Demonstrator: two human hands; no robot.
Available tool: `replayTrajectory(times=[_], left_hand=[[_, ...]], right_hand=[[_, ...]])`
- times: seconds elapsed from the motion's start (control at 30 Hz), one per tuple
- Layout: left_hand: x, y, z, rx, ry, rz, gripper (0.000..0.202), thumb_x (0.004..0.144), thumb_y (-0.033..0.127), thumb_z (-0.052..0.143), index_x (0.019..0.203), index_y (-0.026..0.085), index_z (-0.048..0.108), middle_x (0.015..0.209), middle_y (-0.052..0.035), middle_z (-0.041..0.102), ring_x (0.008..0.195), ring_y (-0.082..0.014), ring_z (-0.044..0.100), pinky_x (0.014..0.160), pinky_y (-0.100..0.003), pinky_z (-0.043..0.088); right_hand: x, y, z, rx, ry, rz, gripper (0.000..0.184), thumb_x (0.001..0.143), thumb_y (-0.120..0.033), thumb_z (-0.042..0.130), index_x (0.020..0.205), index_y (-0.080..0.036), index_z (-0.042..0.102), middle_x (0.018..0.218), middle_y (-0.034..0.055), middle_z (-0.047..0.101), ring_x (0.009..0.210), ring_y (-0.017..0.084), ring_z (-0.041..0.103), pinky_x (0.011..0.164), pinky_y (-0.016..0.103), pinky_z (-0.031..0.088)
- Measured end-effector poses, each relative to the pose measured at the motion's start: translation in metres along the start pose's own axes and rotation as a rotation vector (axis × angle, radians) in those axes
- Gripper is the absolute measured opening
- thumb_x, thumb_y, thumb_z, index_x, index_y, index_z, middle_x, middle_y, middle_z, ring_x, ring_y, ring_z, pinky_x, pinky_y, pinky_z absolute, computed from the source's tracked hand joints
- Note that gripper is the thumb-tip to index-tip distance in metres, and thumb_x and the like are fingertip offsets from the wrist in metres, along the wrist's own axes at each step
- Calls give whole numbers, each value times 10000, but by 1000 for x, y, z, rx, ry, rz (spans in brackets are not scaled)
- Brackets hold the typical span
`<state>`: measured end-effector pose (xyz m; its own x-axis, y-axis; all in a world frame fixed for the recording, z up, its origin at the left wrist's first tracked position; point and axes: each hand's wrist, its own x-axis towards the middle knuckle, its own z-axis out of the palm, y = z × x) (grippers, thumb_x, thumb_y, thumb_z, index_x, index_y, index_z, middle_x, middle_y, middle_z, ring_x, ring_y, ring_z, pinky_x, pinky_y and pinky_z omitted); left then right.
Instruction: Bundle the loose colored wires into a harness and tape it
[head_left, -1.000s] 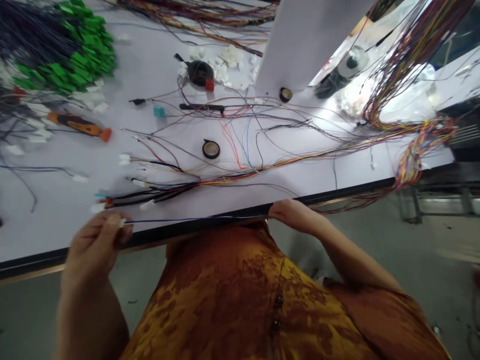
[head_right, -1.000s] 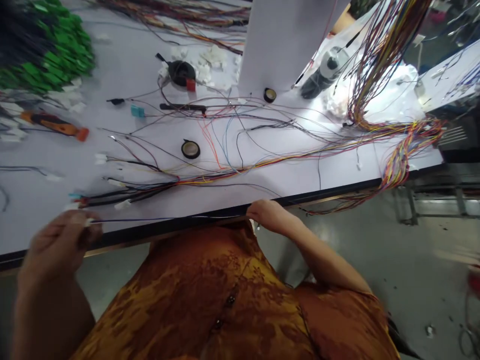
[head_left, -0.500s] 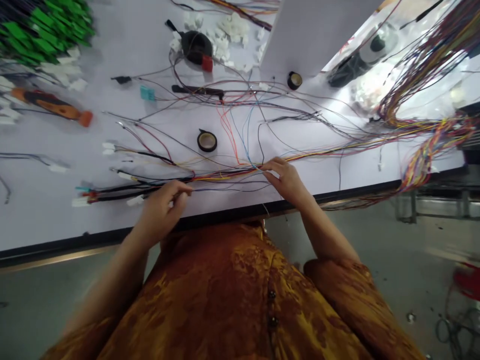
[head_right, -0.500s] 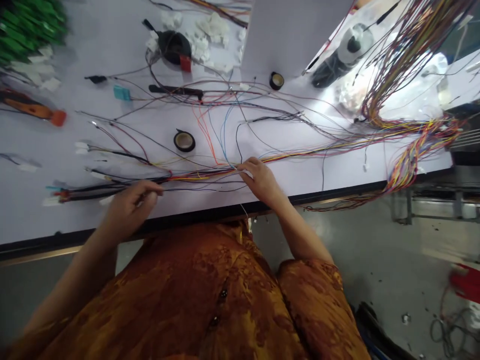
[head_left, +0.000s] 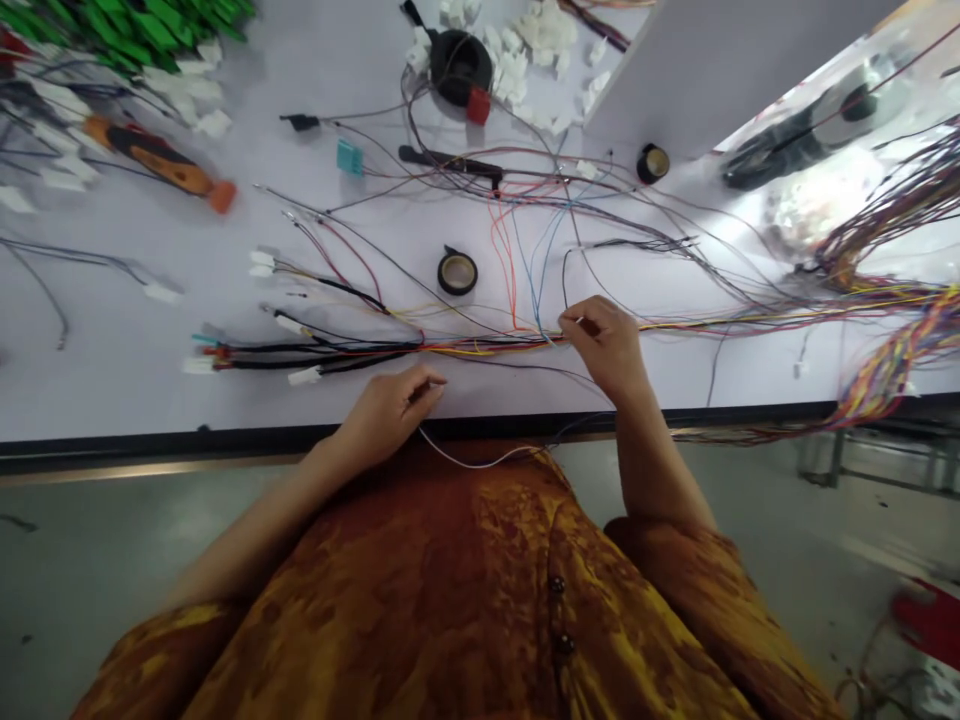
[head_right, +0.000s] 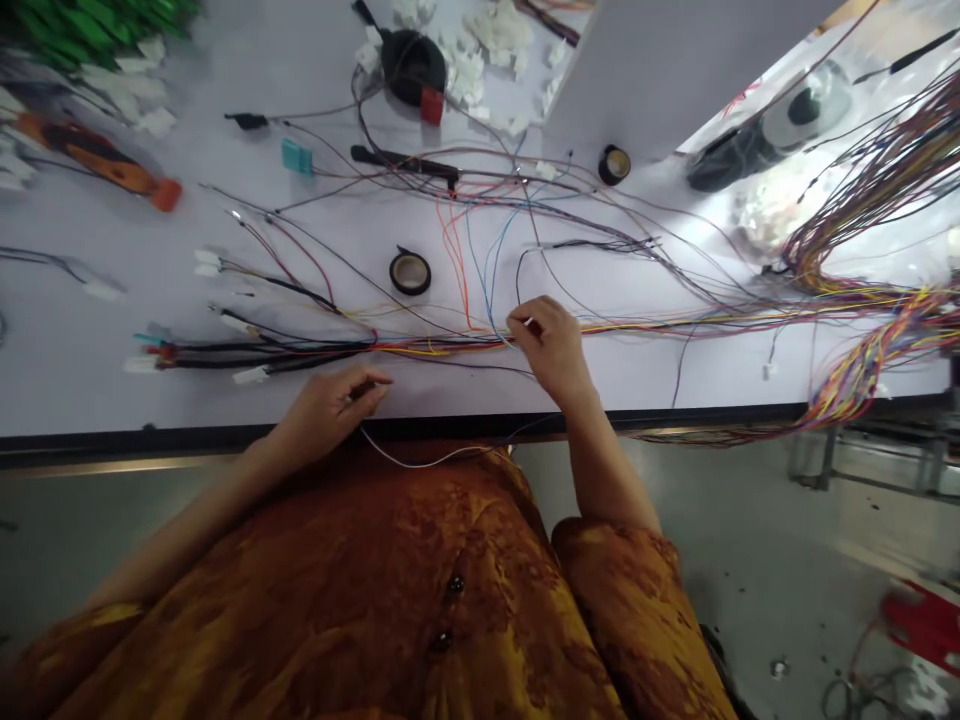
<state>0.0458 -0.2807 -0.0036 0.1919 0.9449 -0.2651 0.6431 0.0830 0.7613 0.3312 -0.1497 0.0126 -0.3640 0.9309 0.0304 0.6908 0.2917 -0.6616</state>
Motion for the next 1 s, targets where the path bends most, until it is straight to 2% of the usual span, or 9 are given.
replayTrajectory(times=[0.07, 0.13, 0.2, 0.33, 0.5, 0.67, 0.77, 0.87, 1.0], left_hand=[[9, 0, 4, 54, 55, 44, 324, 994, 344, 447, 1164, 172, 662, 1076, -85, 742, 994, -211, 703, 888, -329, 545], [20, 1, 9, 133, 79, 78, 373, 1009, 297, 406, 1283, 162, 622, 1344, -128, 658, 1253, -243, 624, 1026, -373, 522], [30, 1, 15, 215, 41, 74, 423, 1020, 263, 380, 1384, 158, 568, 1488, -136, 559, 1362, -259, 553, 1066, -398, 515], [41, -6, 27, 330, -10, 55, 468, 1021, 219, 364, 1457, 153, 522, 1539, -150, 508, 1336, -281, 579, 1012, -401, 561], [39, -17, 32, 345, 31, 95, 481, 1017, 198, 348, 1465, 180, 519, 1583, -144, 457, 1354, -290, 565, 988, -397, 581], [39, -17, 30, 355, -7, 73, 488, 1007, 186, 349, 1466, 175, 515, 1600, -146, 432, 1348, -316, 568, 949, -411, 593], [39, -15, 29, 350, -15, 58, 475, 1008, 201, 360, 1452, 185, 530, 1602, -133, 432, 1304, -314, 602, 914, -396, 599], [38, -10, 25, 334, 15, 51, 436, 1021, 236, 373, 1409, 185, 565, 1578, -129, 464, 1275, -302, 623, 906, -376, 596], [41, -2, 15, 298, 62, 66, 370, 1029, 269, 407, 1327, 180, 607, 1476, -130, 562, 1271, -279, 619, 922, -356, 579]], right_hand=[[-1, -4, 6, 15, -134, -60, 137, 925, -242, 592, 834, -203, 688, 834, 29, 633, 700, 141, 541, 688, 299, 440], [-1, -12, 18, 13, -225, -92, 162, 950, -254, 570, 924, -192, 718, 903, 53, 648, 736, 148, 566, 719, 305, 455], [3, -19, 34, -38, -271, -93, 178, 952, -248, 569, 1002, -179, 726, 972, 82, 655, 792, 167, 588, 757, 318, 463], [19, -23, 56, -204, -325, -68, 167, 944, -234, 570, 944, -188, 730, 1015, 94, 659, 864, 197, 596, 755, 326, 451], [34, -23, 59, -200, -322, -63, 171, 926, -182, 548, 839, -186, 696, 951, 72, 662, 796, 166, 580, 731, 307, 440], [41, -35, 63, -315, -431, -67, 147, 918, -206, 578, 808, -182, 671, 955, 77, 648, 788, 172, 563, 700, 315, 409], [51, -36, 54, -231, -376, -111, 151, 915, -154, 526, 810, -183, 631, 914, 58, 626, 814, 164, 560, 743, 312, 426], [54, -28, 29, -162, -274, -92, 65, 891, -165, 553, 860, -192, 603, 914, 41, 604, 805, 156, 543, 767, 321, 443], [32, -8, -3, -225, -309, -10, 101, 816, -180, 659, 884, -196, 586, 965, 47, 576, 731, 145, 509, 729, 346, 441]])
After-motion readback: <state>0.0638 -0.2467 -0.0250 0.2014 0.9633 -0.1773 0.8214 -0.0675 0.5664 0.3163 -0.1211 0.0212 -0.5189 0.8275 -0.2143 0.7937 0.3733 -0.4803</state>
